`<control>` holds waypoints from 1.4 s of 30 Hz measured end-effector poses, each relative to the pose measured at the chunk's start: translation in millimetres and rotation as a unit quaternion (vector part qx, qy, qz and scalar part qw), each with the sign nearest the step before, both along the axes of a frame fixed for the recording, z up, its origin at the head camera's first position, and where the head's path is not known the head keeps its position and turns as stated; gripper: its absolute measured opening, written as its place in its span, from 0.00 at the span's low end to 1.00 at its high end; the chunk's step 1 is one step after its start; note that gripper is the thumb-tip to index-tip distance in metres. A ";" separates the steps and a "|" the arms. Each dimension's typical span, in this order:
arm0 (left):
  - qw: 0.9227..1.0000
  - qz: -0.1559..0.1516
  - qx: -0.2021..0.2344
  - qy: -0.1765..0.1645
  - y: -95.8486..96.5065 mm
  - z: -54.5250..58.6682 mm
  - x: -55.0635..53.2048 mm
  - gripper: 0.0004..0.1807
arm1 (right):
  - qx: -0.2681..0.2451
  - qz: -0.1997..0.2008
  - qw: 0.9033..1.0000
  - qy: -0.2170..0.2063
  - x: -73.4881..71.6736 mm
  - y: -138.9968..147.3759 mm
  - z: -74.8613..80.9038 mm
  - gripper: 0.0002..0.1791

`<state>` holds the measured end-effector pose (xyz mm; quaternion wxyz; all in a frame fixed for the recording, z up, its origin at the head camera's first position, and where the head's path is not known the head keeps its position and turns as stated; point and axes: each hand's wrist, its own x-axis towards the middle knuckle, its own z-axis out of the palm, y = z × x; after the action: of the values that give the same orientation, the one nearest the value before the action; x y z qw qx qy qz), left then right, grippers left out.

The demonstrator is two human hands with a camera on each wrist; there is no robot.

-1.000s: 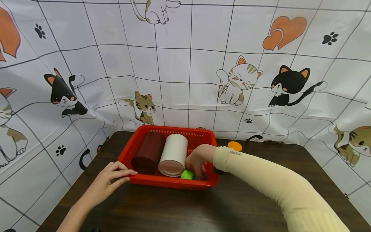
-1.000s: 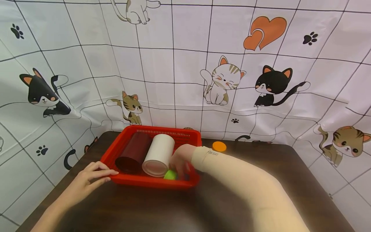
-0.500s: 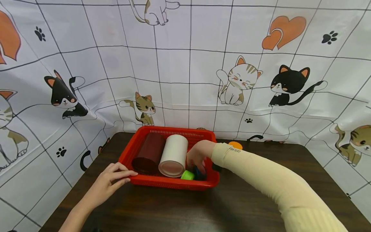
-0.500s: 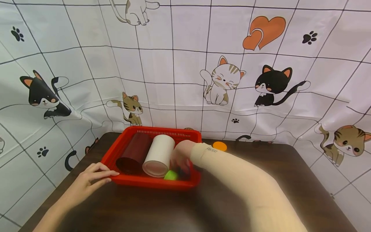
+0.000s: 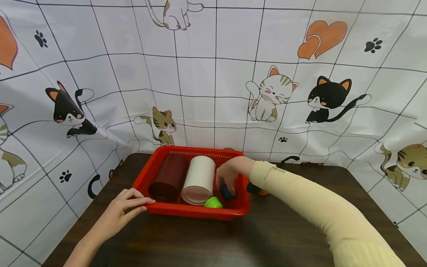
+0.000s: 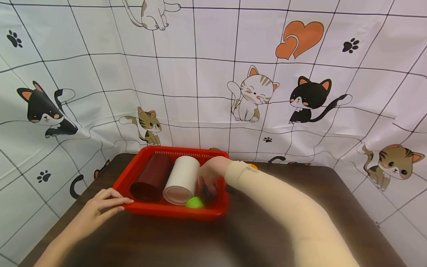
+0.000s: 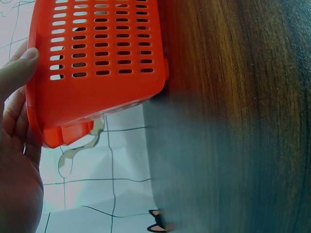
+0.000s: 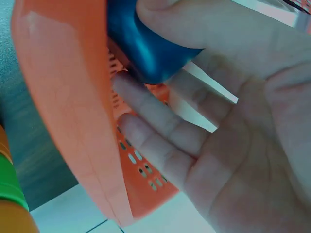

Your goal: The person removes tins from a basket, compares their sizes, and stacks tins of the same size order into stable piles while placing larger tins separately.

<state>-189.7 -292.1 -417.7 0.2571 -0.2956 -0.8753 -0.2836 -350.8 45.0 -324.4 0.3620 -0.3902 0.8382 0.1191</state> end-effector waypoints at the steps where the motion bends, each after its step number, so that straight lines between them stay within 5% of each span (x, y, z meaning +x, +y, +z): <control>1: 1.000 0.001 -0.001 0.000 -0.1 0.2 0.2 0.27 | -0.013 0.001 1.000 0.010 -0.4 1.5 1.3 0.24; 11: 1.000 0.003 -0.002 -0.009 0.7 1.0 1.4 0.27 | -0.135 -0.025 0.990 0.040 -0.7 22.6 10.5 0.29; 20: 1.000 0.005 -0.008 -0.019 -0.1 5.0 2.1 0.25 | -0.267 -0.052 0.961 0.049 1.2 50.8 23.7 0.31; 42: 0.999 0.013 -0.014 -0.027 0.5 4.6 2.4 0.24 | -0.399 -0.095 0.911 0.041 6.1 99.5 34.9 0.32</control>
<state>-187.3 -291.6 -413.1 0.2333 -0.2796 -0.8895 -0.2759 -344.7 144.4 -289.5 0.1515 -0.4156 0.8630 -0.2440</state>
